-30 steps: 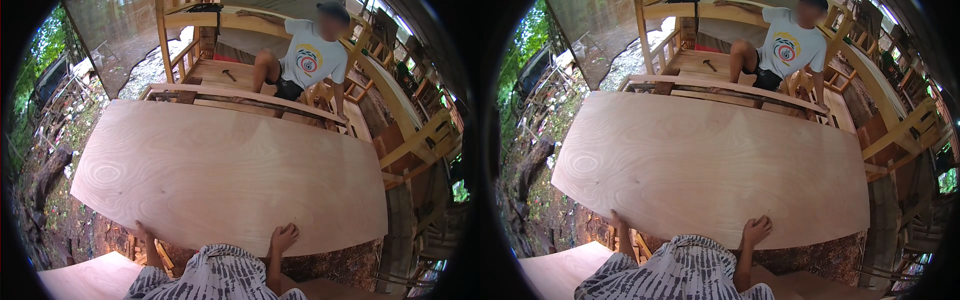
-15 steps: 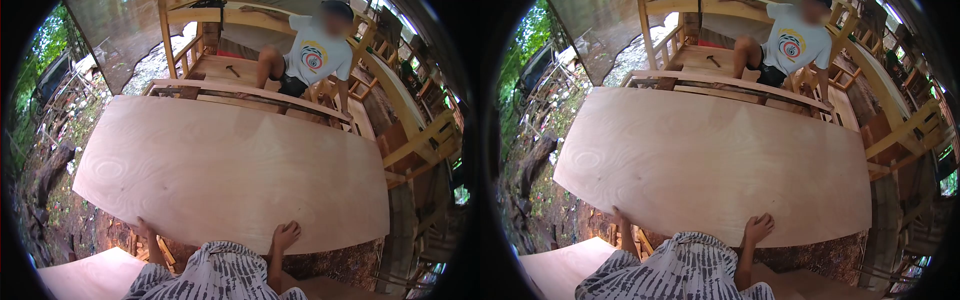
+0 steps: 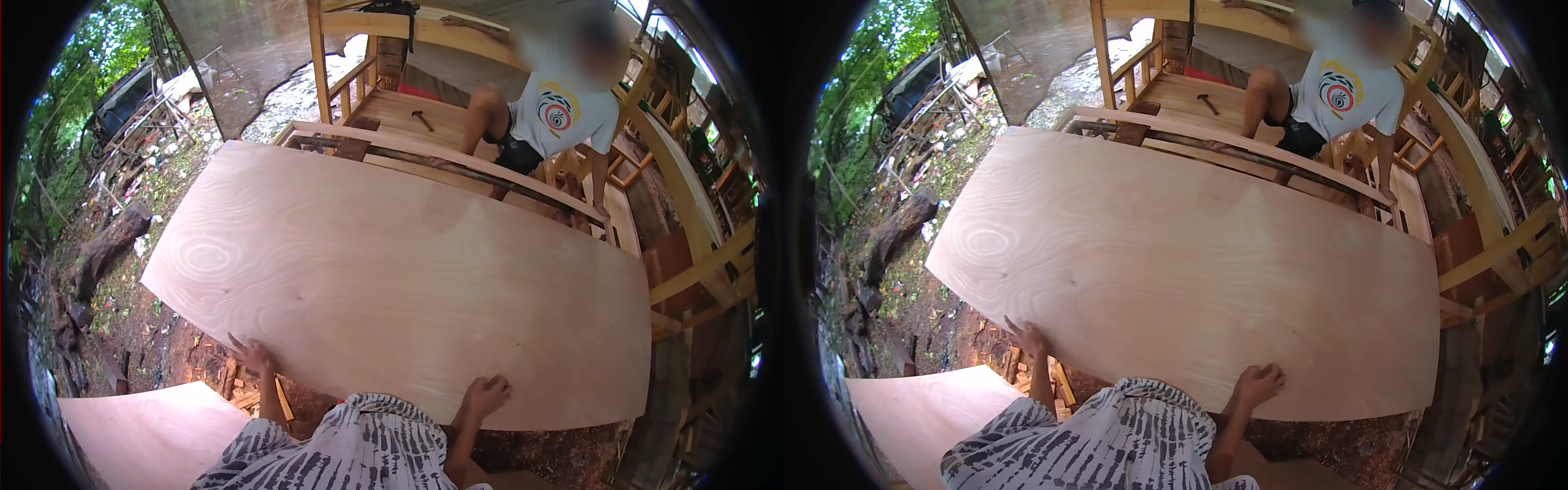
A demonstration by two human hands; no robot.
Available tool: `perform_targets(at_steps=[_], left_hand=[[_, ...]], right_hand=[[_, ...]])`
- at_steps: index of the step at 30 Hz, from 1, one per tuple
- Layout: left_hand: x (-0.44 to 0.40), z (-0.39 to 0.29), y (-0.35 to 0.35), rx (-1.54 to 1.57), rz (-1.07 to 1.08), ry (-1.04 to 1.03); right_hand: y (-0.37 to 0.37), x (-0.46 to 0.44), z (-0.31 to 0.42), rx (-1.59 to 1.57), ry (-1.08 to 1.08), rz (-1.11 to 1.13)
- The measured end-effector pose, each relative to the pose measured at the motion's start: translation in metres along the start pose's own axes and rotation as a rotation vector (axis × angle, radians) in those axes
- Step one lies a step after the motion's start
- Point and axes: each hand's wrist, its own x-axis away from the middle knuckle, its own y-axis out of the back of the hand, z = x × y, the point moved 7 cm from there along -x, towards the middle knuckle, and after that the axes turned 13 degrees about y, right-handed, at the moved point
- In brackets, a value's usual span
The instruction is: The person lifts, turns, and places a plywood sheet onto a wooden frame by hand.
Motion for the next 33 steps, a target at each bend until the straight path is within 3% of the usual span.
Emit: perform_targets(at_steps=[1,3,4,6,10,13,15,17,19,22,24,25,27,28,30,33], left_hand=[[0.004,-0.004,0.007,0.021,0.031,0.014],[0.005,-0.002,0.008,0.034,0.059,0.028],[0.005,-0.003,0.007,0.038,0.039,0.022],[0.001,-0.001,0.004,0.037,0.020,0.010],[-0.003,0.008,-0.008,0.013,0.008,0.034],[0.001,0.009,-0.006,0.033,0.020,0.038],[-0.014,0.022,-0.027,-0.034,-0.043,-0.103],[-0.026,0.041,-0.047,-0.043,-0.073,-0.063],[-0.006,0.014,-0.011,0.012,-0.019,0.012],[0.000,0.005,0.002,0.053,-0.013,0.057],[-0.005,0.012,-0.007,0.056,-0.065,0.036],[-0.005,0.015,-0.001,0.057,-0.069,0.051],[0.003,0.008,0.001,0.116,-0.073,0.039],[0.003,0.009,0.000,0.117,-0.079,0.060],[-0.002,0.013,-0.006,0.108,-0.038,0.069],[0.004,0.008,0.005,0.166,-0.022,0.071]], right_hand=[[0.001,-0.005,-0.006,0.003,0.002,0.002],[0.005,-0.013,-0.023,-0.615,-0.230,-0.112],[0.010,-0.014,-0.023,-0.614,-0.234,-0.107],[0.045,-0.026,0.007,-0.369,0.048,-0.038],[0.005,0.010,-0.003,-0.502,0.016,0.038],[-0.009,0.023,0.026,-0.355,0.185,0.192],[-0.018,0.024,0.015,-0.913,-0.157,-0.003],[0.003,0.007,0.030,-0.753,-0.098,0.181],[0.022,-0.004,0.048,-0.583,-0.014,0.356],[0.019,-0.002,0.073,-0.386,0.213,0.337],[-0.014,0.030,0.057,-0.272,0.295,0.151],[-0.017,0.038,0.058,-0.274,0.310,0.152],[-0.041,0.037,0.035,-0.783,-0.167,0.185],[-0.033,0.024,0.036,-0.785,-0.147,0.194],[0.025,-0.009,0.069,-0.584,0.133,0.202],[0.034,-0.023,0.076,-0.501,0.197,0.281]])
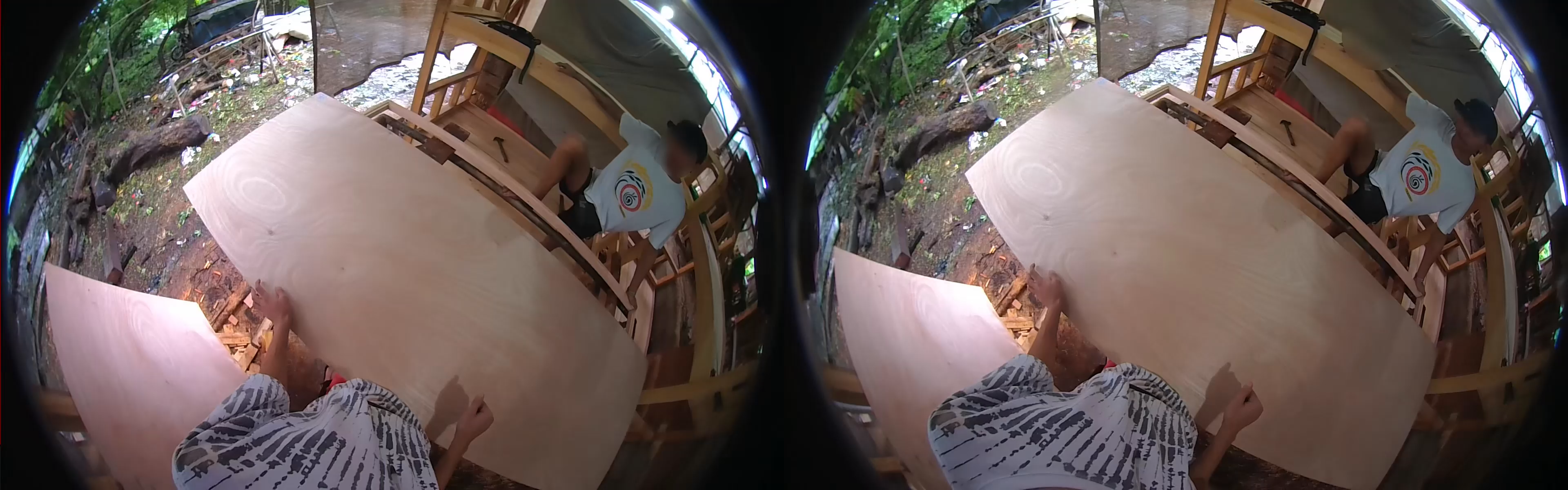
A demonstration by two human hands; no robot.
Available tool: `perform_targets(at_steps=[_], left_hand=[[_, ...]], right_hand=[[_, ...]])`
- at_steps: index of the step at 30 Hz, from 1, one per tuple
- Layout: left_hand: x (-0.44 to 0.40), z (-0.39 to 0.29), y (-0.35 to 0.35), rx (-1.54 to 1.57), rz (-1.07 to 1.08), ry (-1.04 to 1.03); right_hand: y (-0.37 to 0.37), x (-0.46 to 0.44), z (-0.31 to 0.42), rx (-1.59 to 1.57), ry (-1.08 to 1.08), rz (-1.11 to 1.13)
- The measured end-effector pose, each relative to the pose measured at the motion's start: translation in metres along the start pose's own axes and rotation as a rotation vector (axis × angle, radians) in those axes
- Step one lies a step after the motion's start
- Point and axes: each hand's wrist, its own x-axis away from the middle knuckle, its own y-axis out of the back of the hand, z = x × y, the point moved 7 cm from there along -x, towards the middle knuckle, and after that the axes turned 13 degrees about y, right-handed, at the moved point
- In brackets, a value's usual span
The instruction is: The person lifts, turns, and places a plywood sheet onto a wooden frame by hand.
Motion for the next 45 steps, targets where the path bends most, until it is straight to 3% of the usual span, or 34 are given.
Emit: perform_targets(at_steps=[4,6,7,9,12,16,18,19,21,23,25,28,30,31,33,34,35,37,40,43,45], left_hand=[[-0.001,-0.003,0.003,0.051,-0.022,-0.052],[-0.001,-0.007,0.008,0.057,0.001,-0.027],[0.003,-0.005,0.006,0.054,0.031,0.009],[0.002,-0.004,0.009,0.062,0.015,-0.019],[0.008,-0.010,0.012,0.071,0.018,-0.052],[-0.003,0.000,-0.001,0.076,-0.062,-0.109],[-0.005,0.006,-0.004,0.045,-0.068,-0.111],[-0.005,0.009,-0.008,0.007,-0.076,-0.109],[-0.020,0.021,-0.021,-0.033,-0.057,-0.175],[-0.036,0.053,-0.049,0.008,-0.130,-0.237],[-0.047,0.073,-0.065,0.202,-0.057,-0.264],[-0.079,0.111,-0.137,0.849,0.395,0.197],[-0.072,0.112,-0.125,0.554,0.532,0.305],[-0.071,0.107,-0.124,0.484,0.561,0.316],[-0.078,0.105,-0.125,0.402,0.622,0.209],[-0.089,0.090,-0.125,0.263,0.678,-0.119],[-0.084,0.100,-0.111,0.184,0.510,0.327],[-0.063,0.082,-0.091,0.368,0.590,0.441],[-0.074,0.089,-0.113,0.514,0.693,0.402],[-0.071,0.108,-0.095,0.525,0.625,0.453],[-0.063,0.085,-0.101,0.545,0.597,0.489]], right_hand=[[-0.036,0.017,-0.035,0.099,0.088,0.018],[-0.057,0.017,-0.025,0.188,0.286,0.327],[-0.051,0.003,-0.013,0.186,0.305,0.323],[-0.040,0.000,-0.010,0.111,-0.017,0.417],[-0.019,-0.006,0.025,0.160,0.064,0.351],[-0.048,0.019,-0.006,0.175,0.087,0.253],[-0.061,0.036,-0.027,0.226,0.084,0.422],[-0.054,0.028,-0.025,0.233,0.068,0.405],[-0.042,0.025,-0.029,0.042,-0.172,0.438],[-0.016,0.013,0.005,0.198,-0.061,0.362],[-0.001,0.007,0.018,0.129,-0.116,0.337],[-0.013,0.006,-0.026,0.177,-0.230,0.223],[-0.037,0.016,-0.049,0.205,-0.103,0.211],[-0.040,0.015,-0.058,0.202,-0.126,0.180],[-0.032,0.011,-0.061,-0.306,-0.402,-0.251],[-0.031,0.018,-0.052,-0.333,-0.431,-0.258],[-0.011,0.007,-0.031,-0.238,-0.390,-0.145],[0.004,0.010,-0.023,-0.138,-0.335,-0.049],[0.000,0.026,-0.044,0.103,-0.317,-0.078],[-0.014,0.062,-0.073,0.297,-0.202,-0.187],[-0.013,0.063,-0.060,0.287,-0.136,-0.182]])
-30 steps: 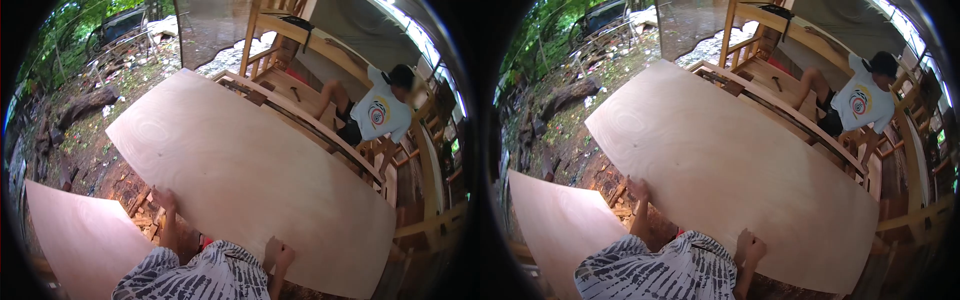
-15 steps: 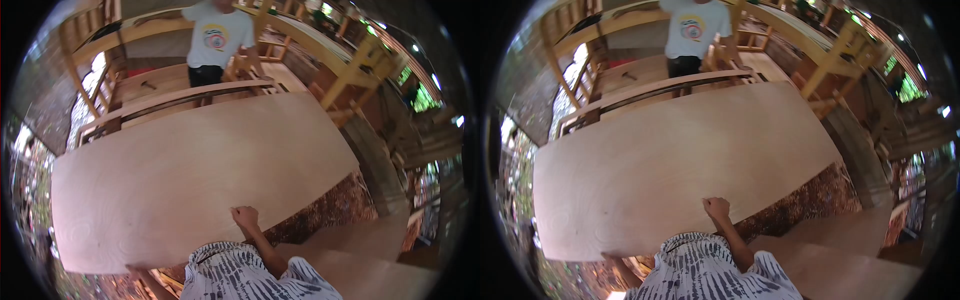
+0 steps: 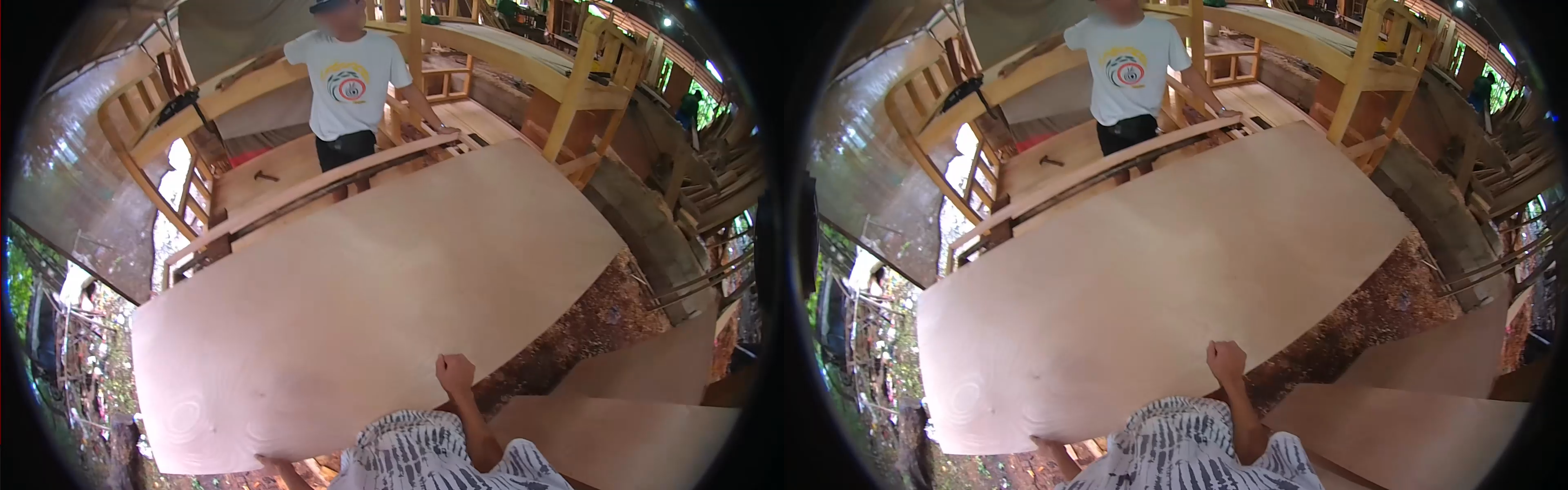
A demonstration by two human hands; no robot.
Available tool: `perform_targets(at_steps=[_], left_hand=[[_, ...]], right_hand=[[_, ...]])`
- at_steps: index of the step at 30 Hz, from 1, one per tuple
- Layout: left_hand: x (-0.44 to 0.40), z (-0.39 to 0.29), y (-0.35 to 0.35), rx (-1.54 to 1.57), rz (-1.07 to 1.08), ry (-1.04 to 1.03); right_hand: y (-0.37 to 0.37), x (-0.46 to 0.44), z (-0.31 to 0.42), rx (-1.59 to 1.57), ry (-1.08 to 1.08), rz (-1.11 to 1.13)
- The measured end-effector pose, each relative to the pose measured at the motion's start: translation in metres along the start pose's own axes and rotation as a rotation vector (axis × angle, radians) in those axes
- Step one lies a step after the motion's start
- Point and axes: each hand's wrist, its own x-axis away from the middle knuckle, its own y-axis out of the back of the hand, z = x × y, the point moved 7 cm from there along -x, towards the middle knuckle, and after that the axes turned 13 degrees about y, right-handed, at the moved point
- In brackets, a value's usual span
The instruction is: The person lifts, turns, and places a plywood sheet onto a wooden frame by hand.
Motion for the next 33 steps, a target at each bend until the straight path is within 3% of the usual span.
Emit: perform_targets(at_steps=[9,18,21,25,33], left_hand=[[0.070,-0.023,-0.006,0.009,0.006,0.117],[0.052,-0.017,-0.018,-0.201,0.014,0.024],[0.074,-0.003,-0.036,-0.239,0.020,-0.001],[0.075,-0.009,-0.034,-0.231,0.005,-0.005],[0.079,-0.027,-0.004,-0.111,-0.046,0.077]], right_hand=[[0.000,0.000,-0.004,0.035,-0.058,-0.016],[-0.013,0.002,-0.016,-0.041,-0.012,-0.074],[-0.011,0.002,-0.018,-0.041,-0.063,0.000],[-0.002,0.000,-0.014,-0.005,-0.109,0.008],[0.001,-0.007,-0.001,0.005,-0.006,-0.057]])
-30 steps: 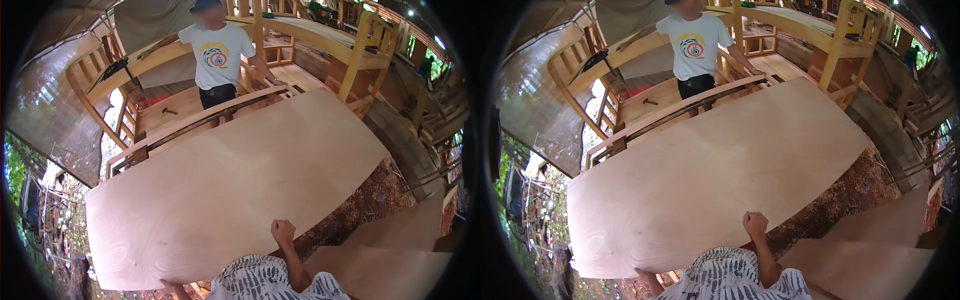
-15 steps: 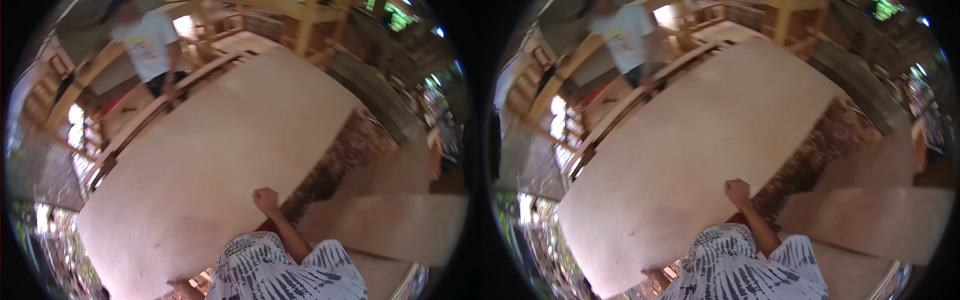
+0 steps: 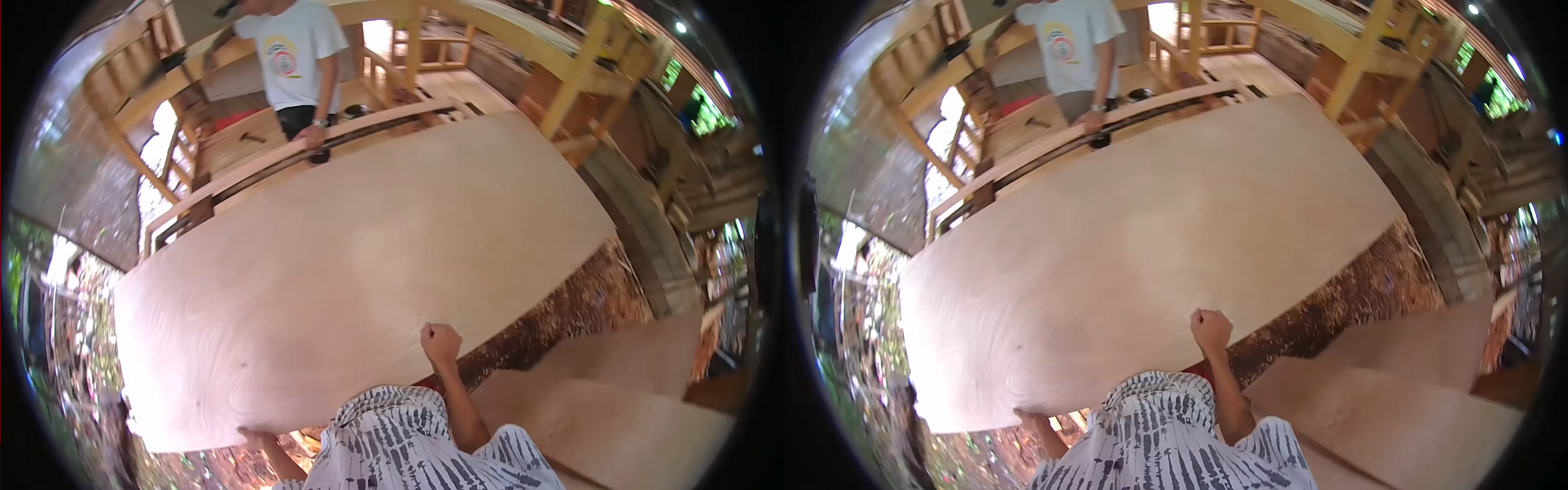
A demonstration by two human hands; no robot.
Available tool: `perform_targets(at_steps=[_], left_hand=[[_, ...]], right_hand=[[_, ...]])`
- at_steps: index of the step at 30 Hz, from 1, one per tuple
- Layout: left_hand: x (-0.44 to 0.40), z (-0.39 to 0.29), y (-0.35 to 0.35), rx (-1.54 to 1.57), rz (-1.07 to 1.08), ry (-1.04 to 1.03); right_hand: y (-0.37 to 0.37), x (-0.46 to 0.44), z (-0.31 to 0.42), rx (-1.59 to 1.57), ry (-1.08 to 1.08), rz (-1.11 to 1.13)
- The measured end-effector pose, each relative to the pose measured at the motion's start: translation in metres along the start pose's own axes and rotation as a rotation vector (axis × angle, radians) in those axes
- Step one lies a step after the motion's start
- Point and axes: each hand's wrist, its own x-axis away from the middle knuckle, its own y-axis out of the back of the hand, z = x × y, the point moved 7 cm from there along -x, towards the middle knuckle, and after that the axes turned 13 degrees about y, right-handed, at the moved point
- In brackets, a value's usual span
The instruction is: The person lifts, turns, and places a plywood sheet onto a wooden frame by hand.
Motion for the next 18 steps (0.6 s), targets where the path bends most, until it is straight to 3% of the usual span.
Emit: perform_targets(at_steps=[3,7,8,10,12,18], left_hand=[[-0.030,0.006,-0.001,0.076,0.098,-0.136],[-0.058,0.017,-0.001,0.187,0.135,-0.132],[0.003,-0.001,0.000,0.182,-0.007,-0.160],[-0.035,0.010,-0.001,0.214,0.061,-0.212],[-0.040,0.017,0.002,0.208,0.082,-0.104],[0.007,-0.004,0.006,0.098,-0.103,-0.185]], right_hand=[[0.001,0.005,0.003,0.026,-0.020,-0.006],[0.000,0.001,0.002,0.037,-0.064,0.035],[-0.001,0.003,0.001,0.060,-0.084,0.019],[-0.006,0.003,0.003,0.066,-0.068,0.073],[-0.002,0.001,0.007,0.090,-0.052,0.060],[-0.003,0.003,0.007,0.066,-0.100,0.105]])
